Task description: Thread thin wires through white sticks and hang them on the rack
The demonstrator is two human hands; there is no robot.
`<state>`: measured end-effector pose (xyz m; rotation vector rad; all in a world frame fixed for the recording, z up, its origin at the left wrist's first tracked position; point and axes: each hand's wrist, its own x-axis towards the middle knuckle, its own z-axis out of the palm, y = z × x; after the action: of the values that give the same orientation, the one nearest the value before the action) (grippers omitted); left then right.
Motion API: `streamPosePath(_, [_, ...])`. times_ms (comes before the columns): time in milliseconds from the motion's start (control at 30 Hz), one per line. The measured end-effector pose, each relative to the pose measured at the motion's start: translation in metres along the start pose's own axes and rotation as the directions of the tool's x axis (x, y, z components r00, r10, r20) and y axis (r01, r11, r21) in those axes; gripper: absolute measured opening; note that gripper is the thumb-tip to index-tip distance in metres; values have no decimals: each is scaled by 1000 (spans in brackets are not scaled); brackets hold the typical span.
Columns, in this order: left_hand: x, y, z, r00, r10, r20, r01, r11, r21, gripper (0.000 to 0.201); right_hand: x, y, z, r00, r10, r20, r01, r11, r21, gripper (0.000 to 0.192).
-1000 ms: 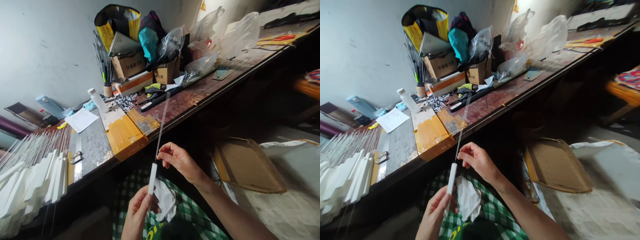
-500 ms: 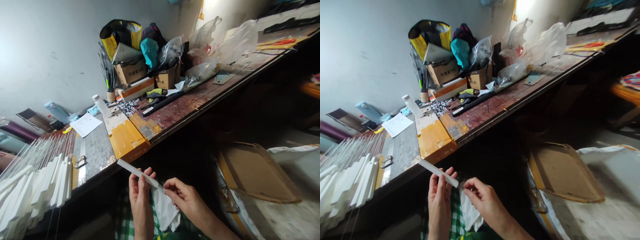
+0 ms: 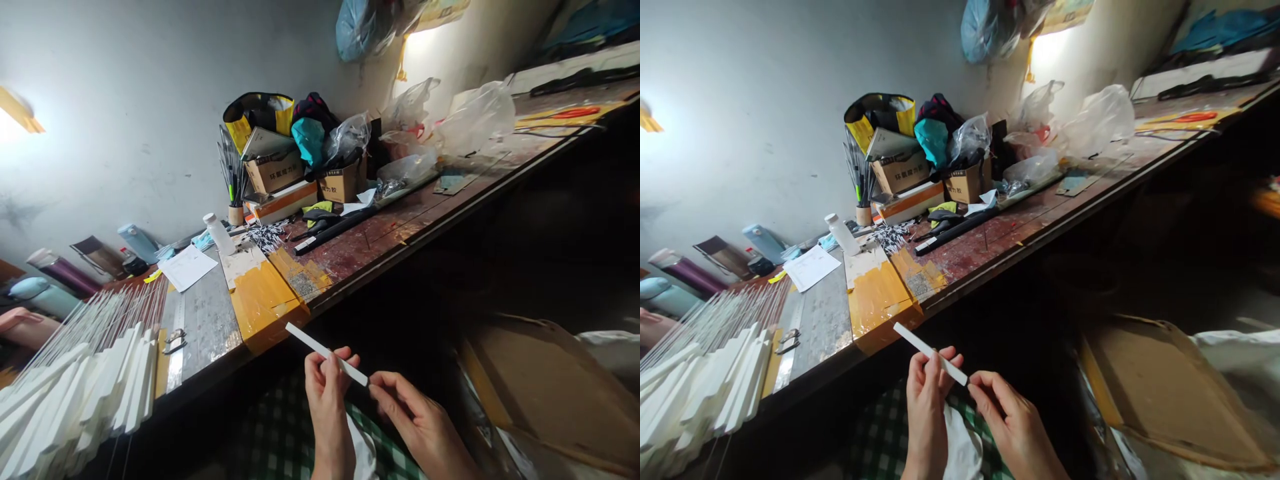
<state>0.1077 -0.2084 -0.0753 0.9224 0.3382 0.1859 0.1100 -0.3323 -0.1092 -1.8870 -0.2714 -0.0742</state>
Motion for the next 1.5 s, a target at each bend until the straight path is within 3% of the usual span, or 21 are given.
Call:
streamPosePath(167, [6,3,4,1000,-6,-14,6,1000,19,28,6,-3,-2,996,-81,-39,79,996,-42,19])
streamPosePath(500, [19,8,2,999,38,-9,-38,999,14,33,15,-12,-3,998,-55,30,57,996,-69,22])
streamPosePath(800, [29,12,2,998,49,-38,-48,998,35,28,26,-11,0,979,-203,20,204,974,-98,15])
streamPosePath(1033, [23,13,7,999,31,-32,-29,999,44,29,26,-21,-8,985,-145,93,158,975,-154,29])
streamPosePath(1200, [18,13,10,1000,15,-27,-14,999,39,28,22,-26,-13,983,-177,51,183,971,-154,19])
streamPosePath(1367, [16,14,10,998,-4,-55,6,999,39,31,20,-28,-16,988,-119,98,133,979,-155,28])
streamPosePath(1500, [17,15,10,998,1,-57,0,1000,27,32,20,-27,-13,982,-160,99,174,972,-160,25])
